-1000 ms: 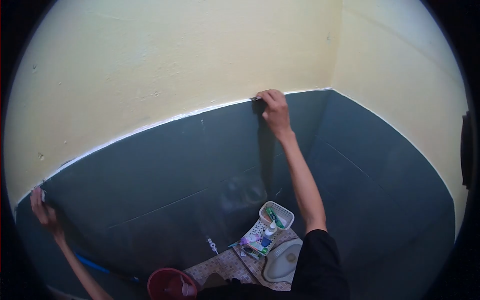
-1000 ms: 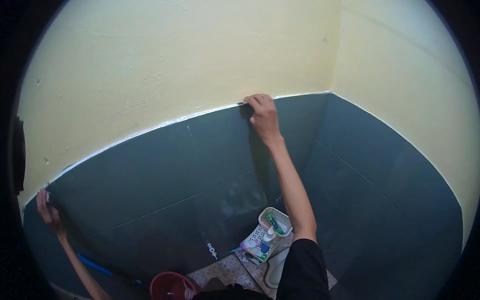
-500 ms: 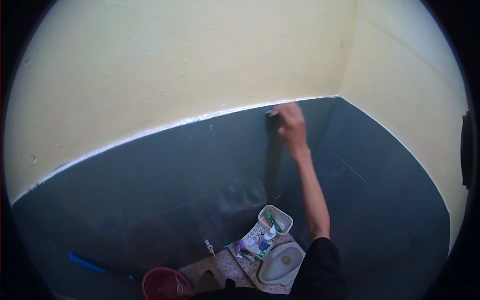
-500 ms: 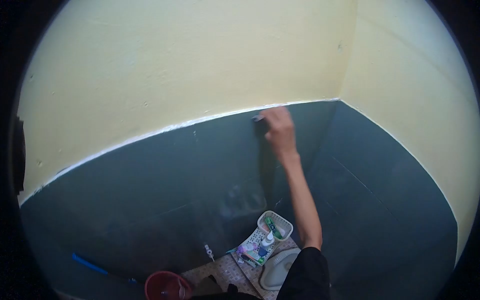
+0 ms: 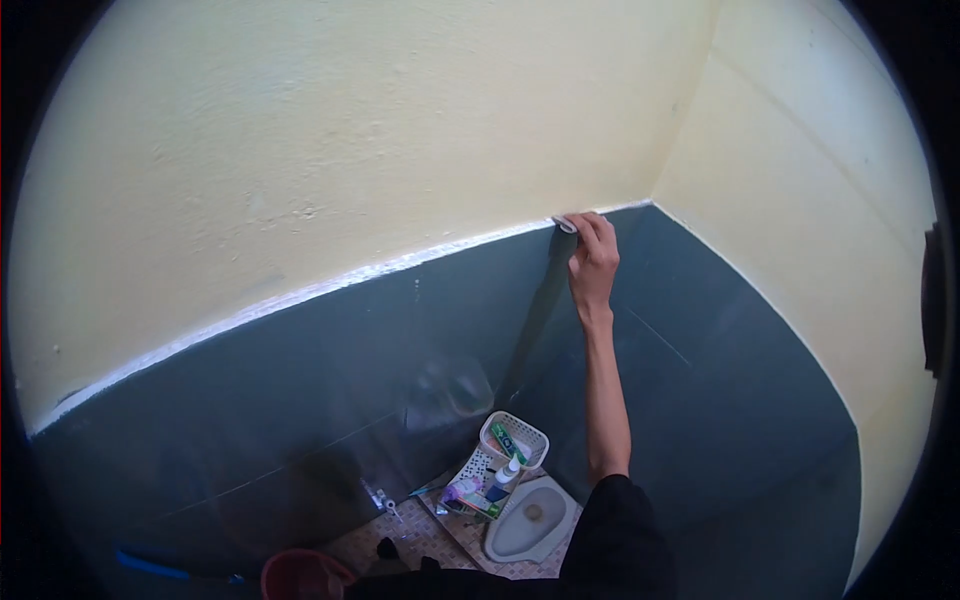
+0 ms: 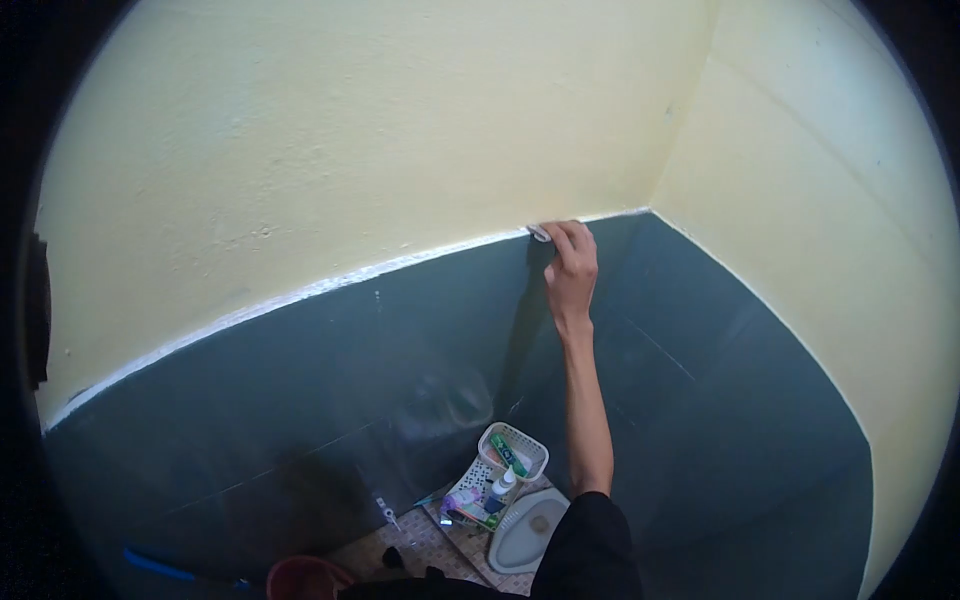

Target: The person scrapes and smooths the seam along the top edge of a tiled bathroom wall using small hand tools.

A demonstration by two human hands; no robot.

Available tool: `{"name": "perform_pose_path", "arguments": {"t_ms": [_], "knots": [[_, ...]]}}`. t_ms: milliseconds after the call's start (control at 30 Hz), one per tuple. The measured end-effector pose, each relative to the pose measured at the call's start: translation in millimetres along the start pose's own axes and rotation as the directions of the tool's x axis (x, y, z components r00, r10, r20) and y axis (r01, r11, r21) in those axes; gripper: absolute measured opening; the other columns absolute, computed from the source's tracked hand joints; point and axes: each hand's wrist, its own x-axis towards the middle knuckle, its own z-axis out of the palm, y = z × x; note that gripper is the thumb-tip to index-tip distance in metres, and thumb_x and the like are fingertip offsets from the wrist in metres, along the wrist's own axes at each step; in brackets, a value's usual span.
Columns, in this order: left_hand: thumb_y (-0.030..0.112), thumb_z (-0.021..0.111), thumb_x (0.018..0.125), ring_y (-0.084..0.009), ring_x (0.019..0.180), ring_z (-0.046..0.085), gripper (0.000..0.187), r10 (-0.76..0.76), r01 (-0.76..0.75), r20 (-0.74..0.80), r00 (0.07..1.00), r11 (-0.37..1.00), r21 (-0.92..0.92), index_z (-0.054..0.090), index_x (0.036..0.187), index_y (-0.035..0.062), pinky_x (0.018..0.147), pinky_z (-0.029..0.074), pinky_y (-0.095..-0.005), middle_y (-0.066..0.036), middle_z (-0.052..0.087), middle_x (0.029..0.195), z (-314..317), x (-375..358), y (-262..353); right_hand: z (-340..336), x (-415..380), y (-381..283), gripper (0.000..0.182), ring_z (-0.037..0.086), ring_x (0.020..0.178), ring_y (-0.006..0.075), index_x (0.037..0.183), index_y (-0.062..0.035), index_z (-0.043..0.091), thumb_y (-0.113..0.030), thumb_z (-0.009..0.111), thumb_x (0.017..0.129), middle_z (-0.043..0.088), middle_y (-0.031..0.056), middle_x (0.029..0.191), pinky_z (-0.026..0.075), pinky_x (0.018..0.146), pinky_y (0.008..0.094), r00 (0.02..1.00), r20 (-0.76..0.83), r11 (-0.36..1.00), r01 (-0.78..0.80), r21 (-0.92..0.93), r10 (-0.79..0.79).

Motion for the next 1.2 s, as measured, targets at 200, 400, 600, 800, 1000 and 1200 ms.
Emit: {"name": "perform_pose_path", "arguments": {"t_ms": [200,400,600,800,1000,1200], "knots": [[0.012,0.063,0.099,-0.0399,0.111,0.068,0.029,-0.012,0.012,0.059,0.998,1.0,0.002,0.067,0.124,-0.002,0.097,0.053,-0.0477,-0.026,0.07,0.117,2.7,13.5,-4.8,6.7,-8.2,-75.5,0.043,0.069,0.111,0.0338,0.111,-0.0026,0.074,0.021,0.06,0.077,0.07,0.0133,0.11,0.056,0.096,0.0435,0.983,-0.018,0.982,0.183,0.04,-0.183],[0.013,0.063,0.099,-0.0404,0.112,0.068,0.03,-0.008,0.006,0.103,0.995,1.0,0.02,0.067,0.124,-0.0011,0.098,0.053,-0.0476,-0.025,0.07,0.118,0.5,29.6,-2.1,-2.7,-1.2,-61.7,0.038,0.069,0.111,0.0337,0.11,-0.0023,0.074,0.019,0.06,0.082,0.071,0.0121,0.111,0.056,0.095,0.0429,0.991,0.015,0.991,0.133,-0.016,-0.133],[0.014,0.063,0.099,-0.0408,0.113,0.067,0.03,-0.031,0.028,0.14,0.99,0.999,0.027,0.068,0.124,-0.0001,0.098,0.053,-0.0475,-0.025,0.07,0.119,-1.7,39.6,-1.8,8.4,-10.1,-96.8,0.036,0.07,0.109,0.0319,0.111,-0.0036,0.076,0.017,0.062,0.084,0.071,0.0116,0.11,0.056,0.096,0.0446,0.998,-0.015,0.997,0.061,-0.042,-0.062],[0.015,0.064,0.099,-0.0413,0.114,0.067,0.03,-0.037,0.03,0.172,0.984,0.999,0.044,0.068,0.125,0.0008,0.099,0.053,-0.0474,-0.025,0.07,0.12,-9.6,49.0,-1.8,13.9,-9.2,-135.4,0.032,0.07,0.109,0.0323,0.107,-0.0032,0.076,0.014,0.067,0.082,0.072,0.0106,0.109,0.055,0.099,0.0464,0.968,-0.019,0.968,0.25,-0.015,-0.25],[0.016,0.064,0.099,-0.0418,0.115,0.067,0.03,-0.041,0.033,0.205,0.978,0.998,0.046,0.069,0.125,0.0017,0.1,0.053,-0.0473,-0.025,0.07,0.121,-17.0,54.8,-6.3,20.6,-12.7,-106.3,0.035,0.069,0.112,0.0333,0.107,-0.0037,0.075,0.017,0.061,0.082,0.072,0.0117,0.113,0.055,0.1,0.0434,0.998,-0.066,0.993,-0.028,-0.115,0.021],[0.017,0.064,0.099,-0.0423,0.116,0.066,0.031,-0.043,0.035,0.231,0.972,0.999,0.042,0.069,0.126,0.0026,0.101,0.052,-0.0472,-0.024,0.07,0.122,-18.1,55.5,-11.9,27.4,-14.1,-181.3,0.038,0.069,0.112,0.0333,0.106,-0.0028,0.075,0.019,0.059,0.079,0.072,0.0129,0.11,0.054,0.101,0.0445,0.981,-0.057,0.982,0.188,0.012,-0.187]]}}
